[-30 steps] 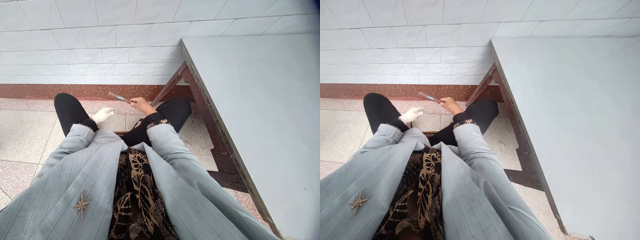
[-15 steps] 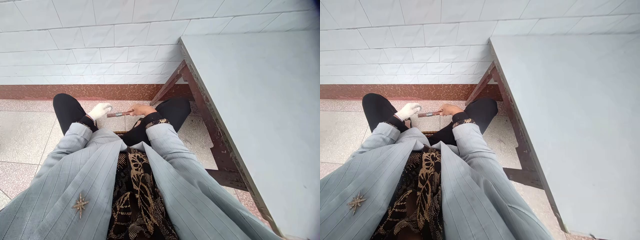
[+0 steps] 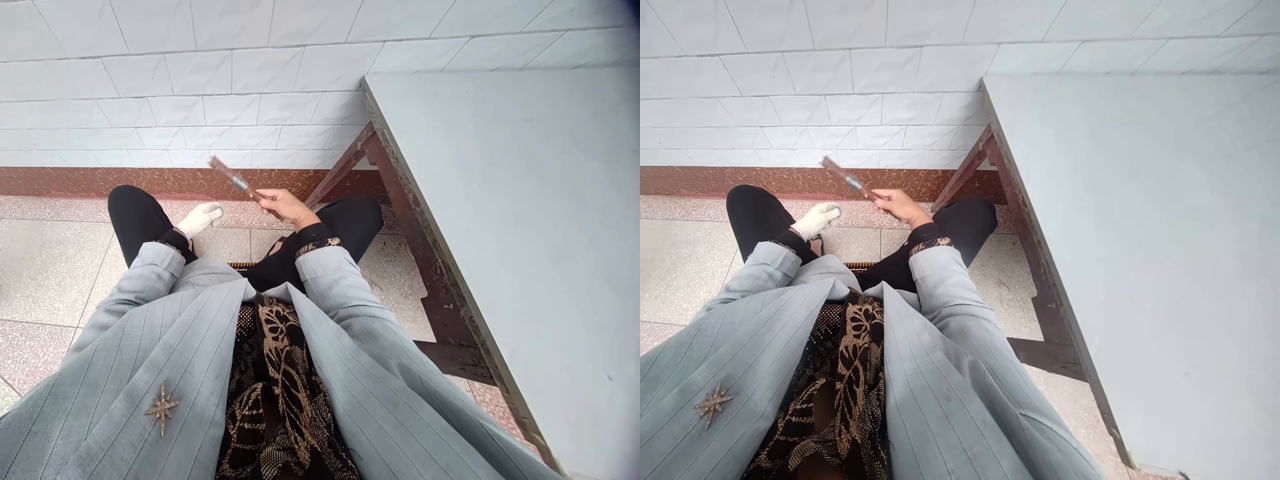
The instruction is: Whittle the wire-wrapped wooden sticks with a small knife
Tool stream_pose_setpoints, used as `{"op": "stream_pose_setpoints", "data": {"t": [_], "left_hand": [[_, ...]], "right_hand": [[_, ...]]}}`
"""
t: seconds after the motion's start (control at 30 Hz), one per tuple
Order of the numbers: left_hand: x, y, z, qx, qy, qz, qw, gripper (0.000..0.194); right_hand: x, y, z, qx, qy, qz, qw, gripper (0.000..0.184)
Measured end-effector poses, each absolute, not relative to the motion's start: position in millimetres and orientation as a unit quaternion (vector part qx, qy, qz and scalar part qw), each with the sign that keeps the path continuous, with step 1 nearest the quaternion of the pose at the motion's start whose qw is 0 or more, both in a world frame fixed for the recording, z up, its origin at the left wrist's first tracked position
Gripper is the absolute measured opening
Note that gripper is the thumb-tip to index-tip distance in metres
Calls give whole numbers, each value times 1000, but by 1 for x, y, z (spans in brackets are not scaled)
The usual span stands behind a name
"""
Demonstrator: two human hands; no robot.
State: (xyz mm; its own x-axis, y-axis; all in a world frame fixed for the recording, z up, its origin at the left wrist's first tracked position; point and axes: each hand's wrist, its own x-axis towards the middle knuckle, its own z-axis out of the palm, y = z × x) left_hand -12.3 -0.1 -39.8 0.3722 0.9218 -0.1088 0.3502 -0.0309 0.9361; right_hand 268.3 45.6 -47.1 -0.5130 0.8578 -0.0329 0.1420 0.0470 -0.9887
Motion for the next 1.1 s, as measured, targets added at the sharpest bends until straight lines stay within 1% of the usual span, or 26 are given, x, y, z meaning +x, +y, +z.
{"op": "stream_pose_setpoints", "data": {"t": [0.03,0.1,0.27,0.33,0.43,0.5,0.57,0.67,0.8,0.9,1.1], "left_hand": [[-9,-3,-42,656,477,279,514,23],[-5,-7,-47,665,463,265,522,23],[-6,-4,-59,713,445,244,484,29],[-8,-2,-62,732,450,231,457,30],[-9,-1,-63,767,460,197,401,29],[-9,-2,-62,785,465,178,368,29],[-9,-2,-61,799,467,165,342,29],[-10,0,-57,817,462,145,312,27],[-13,8,-49,826,460,146,293,26],[-17,14,-40,816,467,165,296,26],[-20,13,-27,773,487,208,350,24]], "right_hand": [[267,47,-48,-418,-630,561,337,46],[265,50,-52,-487,-612,528,332,42],[266,54,-57,-573,-665,415,237,29],[267,53,-57,-594,-690,364,196,29],[266,51,-56,-615,-715,304,137,33],[266,51,-56,-617,-727,283,103,35],[266,51,-59,-602,-747,275,66,32],[269,53,-66,-548,-782,297,10,25],[272,53,-71,-493,-787,369,-37,26],[272,51,-69,-455,-773,440,-30,26],[271,49,-64,-386,-726,569,-15,37]]}}
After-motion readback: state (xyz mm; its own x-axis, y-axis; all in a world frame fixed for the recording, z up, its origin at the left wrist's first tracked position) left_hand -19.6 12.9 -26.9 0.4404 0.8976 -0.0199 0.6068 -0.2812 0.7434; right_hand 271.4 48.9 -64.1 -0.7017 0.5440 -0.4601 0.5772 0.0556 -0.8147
